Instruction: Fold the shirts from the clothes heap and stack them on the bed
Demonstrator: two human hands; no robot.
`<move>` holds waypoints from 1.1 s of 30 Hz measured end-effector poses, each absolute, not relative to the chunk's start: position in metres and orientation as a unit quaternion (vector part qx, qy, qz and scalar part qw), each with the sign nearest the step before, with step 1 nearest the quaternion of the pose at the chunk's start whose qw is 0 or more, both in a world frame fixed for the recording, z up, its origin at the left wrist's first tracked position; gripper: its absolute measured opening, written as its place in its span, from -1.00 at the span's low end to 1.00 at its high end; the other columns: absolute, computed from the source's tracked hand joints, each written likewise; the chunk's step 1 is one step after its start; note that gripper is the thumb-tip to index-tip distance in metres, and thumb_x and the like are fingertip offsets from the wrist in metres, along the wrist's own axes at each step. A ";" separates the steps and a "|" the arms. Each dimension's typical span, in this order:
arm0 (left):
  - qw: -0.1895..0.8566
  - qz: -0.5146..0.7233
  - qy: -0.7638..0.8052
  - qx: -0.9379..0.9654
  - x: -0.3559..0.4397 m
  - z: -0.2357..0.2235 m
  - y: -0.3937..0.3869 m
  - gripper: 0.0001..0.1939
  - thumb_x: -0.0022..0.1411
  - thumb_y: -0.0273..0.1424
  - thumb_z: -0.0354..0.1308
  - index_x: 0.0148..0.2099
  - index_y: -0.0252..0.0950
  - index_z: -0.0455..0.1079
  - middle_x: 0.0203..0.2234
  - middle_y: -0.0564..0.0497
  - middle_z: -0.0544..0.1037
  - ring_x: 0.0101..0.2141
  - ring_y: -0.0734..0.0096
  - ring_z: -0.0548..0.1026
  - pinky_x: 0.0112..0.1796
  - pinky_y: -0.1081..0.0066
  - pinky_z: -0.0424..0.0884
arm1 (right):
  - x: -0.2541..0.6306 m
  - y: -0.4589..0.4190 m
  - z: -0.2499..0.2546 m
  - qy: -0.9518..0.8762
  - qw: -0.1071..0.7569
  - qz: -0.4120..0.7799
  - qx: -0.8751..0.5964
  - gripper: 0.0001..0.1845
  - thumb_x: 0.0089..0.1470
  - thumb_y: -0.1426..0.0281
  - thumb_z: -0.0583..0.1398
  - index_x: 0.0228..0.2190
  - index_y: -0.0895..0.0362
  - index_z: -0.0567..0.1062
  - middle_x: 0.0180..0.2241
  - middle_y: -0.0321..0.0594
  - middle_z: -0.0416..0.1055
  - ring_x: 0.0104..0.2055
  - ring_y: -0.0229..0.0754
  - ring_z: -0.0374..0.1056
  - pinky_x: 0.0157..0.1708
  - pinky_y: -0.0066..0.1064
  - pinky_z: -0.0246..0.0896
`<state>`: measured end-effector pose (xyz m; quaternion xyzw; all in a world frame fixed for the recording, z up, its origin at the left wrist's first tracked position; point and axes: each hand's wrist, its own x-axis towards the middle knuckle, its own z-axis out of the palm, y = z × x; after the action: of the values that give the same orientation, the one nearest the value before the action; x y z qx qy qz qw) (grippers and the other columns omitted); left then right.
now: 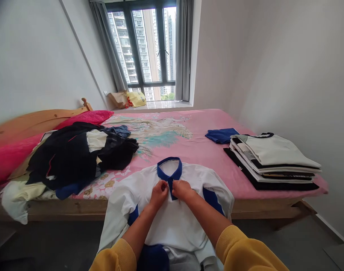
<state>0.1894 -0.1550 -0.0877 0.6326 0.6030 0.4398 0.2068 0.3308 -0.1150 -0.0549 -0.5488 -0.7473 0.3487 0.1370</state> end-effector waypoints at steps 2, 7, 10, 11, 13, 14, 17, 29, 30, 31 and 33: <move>0.227 0.436 0.599 0.632 0.189 -0.085 -0.156 -0.94 0.03 -0.47 0.03 -0.37 -0.25 0.23 -0.55 0.13 0.38 -0.52 0.53 0.35 -0.39 0.50 0.30 | 0.333 -0.114 -0.057 -0.742 0.135 0.367 -0.545 -0.92 -0.18 0.52 0.18 -0.55 0.15 0.34 -0.43 -0.21 0.40 -0.19 -0.11 0.33 -0.29 -0.44 0.11; 0.243 0.424 0.604 0.629 0.192 -0.083 -0.156 -0.92 0.00 -0.42 0.11 -0.40 -0.26 0.26 -0.55 0.14 0.38 -0.52 0.54 0.32 -0.40 0.49 0.28 | 0.343 -0.111 -0.067 -0.690 0.125 0.476 -0.531 -0.95 0.01 0.41 0.08 -0.44 0.14 0.32 -0.67 -0.38 0.25 -0.63 -0.35 0.22 -0.58 -0.55 0.06; 0.243 0.417 0.613 0.625 0.195 -0.082 -0.155 -0.90 0.00 -0.37 0.13 -0.42 -0.27 0.27 -0.55 0.13 0.38 -0.51 0.53 0.31 -0.41 0.49 0.26 | 0.347 -0.108 -0.069 -0.655 0.123 0.539 -0.515 -0.93 0.05 0.39 0.05 -0.43 0.13 0.27 -0.72 -0.45 0.19 -0.75 -0.42 0.08 -0.69 -0.58 -0.01; 0.244 0.414 0.614 0.625 0.196 -0.081 -0.154 -0.88 -0.01 -0.36 0.14 -0.42 -0.27 0.27 -0.55 0.13 0.38 -0.51 0.53 0.31 -0.41 0.49 0.25 | 0.348 -0.106 -0.068 -0.646 0.123 0.557 -0.507 -0.92 0.04 0.39 0.06 -0.45 0.13 0.26 -0.72 -0.46 0.18 -0.77 -0.43 0.07 -0.71 -0.59 -0.02; 0.245 0.408 0.615 0.628 0.198 -0.080 -0.153 -0.86 -0.05 -0.36 0.17 -0.41 -0.27 0.28 -0.55 0.14 0.37 -0.51 0.53 0.31 -0.41 0.49 0.24 | 0.350 -0.103 -0.067 -0.631 0.124 0.588 -0.490 -0.90 0.02 0.38 0.07 -0.49 0.13 0.25 -0.72 -0.47 0.18 -0.77 -0.43 0.07 -0.73 -0.60 -0.01; 0.246 0.405 0.616 0.629 0.199 -0.080 -0.153 -0.85 -0.08 -0.38 0.18 -0.41 -0.26 0.29 -0.55 0.15 0.37 -0.51 0.53 0.31 -0.41 0.49 0.24 | 0.351 -0.101 -0.066 -0.626 0.123 0.601 -0.482 -0.89 0.01 0.38 0.08 -0.50 0.14 0.25 -0.72 -0.46 0.18 -0.77 -0.43 0.08 -0.73 -0.60 0.00; 0.249 0.400 0.624 0.623 0.200 -0.079 -0.151 -0.84 -0.12 -0.48 0.17 -0.40 -0.26 0.28 -0.54 0.16 0.37 -0.50 0.54 0.31 -0.38 0.49 0.24 | 0.353 -0.097 -0.066 -0.610 0.121 0.633 -0.461 -0.87 -0.03 0.37 0.11 -0.54 0.14 0.25 -0.72 -0.46 0.18 -0.77 -0.43 0.09 -0.75 -0.61 -0.01; 0.301 0.378 0.629 0.609 0.193 -0.073 -0.146 -0.92 -0.08 -0.51 0.14 -0.43 -0.29 0.34 -0.54 0.13 0.44 -0.50 0.55 0.36 -0.41 0.52 0.28 | 0.358 -0.093 -0.070 -0.597 0.128 0.677 -0.411 -0.86 -0.08 0.34 0.17 -0.48 0.13 0.29 -0.74 -0.49 0.17 -0.76 -0.43 0.07 -0.74 -0.61 -0.01; 0.304 0.375 0.626 0.612 0.191 -0.073 -0.145 -0.92 -0.07 -0.51 0.14 -0.42 -0.29 0.36 -0.54 0.13 0.45 -0.50 0.55 0.36 -0.41 0.53 0.28 | 0.359 -0.094 -0.068 -0.598 0.131 0.677 -0.409 -0.84 -0.08 0.33 0.17 -0.46 0.13 0.29 -0.73 -0.49 0.17 -0.76 -0.43 0.07 -0.73 -0.61 -0.01; 0.305 0.371 0.625 0.615 0.189 -0.073 -0.143 -0.92 -0.07 -0.50 0.14 -0.41 -0.29 0.37 -0.54 0.13 0.46 -0.50 0.55 0.37 -0.42 0.53 0.28 | 0.359 -0.095 -0.068 -0.599 0.135 0.675 -0.409 -0.83 -0.09 0.32 0.17 -0.44 0.13 0.30 -0.73 -0.49 0.17 -0.76 -0.43 0.07 -0.73 -0.61 -0.01; 0.301 0.364 0.625 0.622 0.188 -0.073 -0.140 -0.92 -0.06 -0.50 0.15 -0.41 -0.29 0.38 -0.55 0.12 0.46 -0.51 0.54 0.38 -0.43 0.53 0.28 | 0.358 -0.097 -0.067 -0.602 0.147 0.667 -0.414 -0.81 -0.08 0.30 0.17 -0.40 0.12 0.30 -0.73 -0.51 0.16 -0.76 -0.44 0.07 -0.73 -0.62 -0.02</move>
<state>0.1881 -0.1401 -0.0732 0.6218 0.6247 0.3638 0.3010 0.3579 -0.0974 -0.0665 -0.4142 -0.6021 0.6666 0.1467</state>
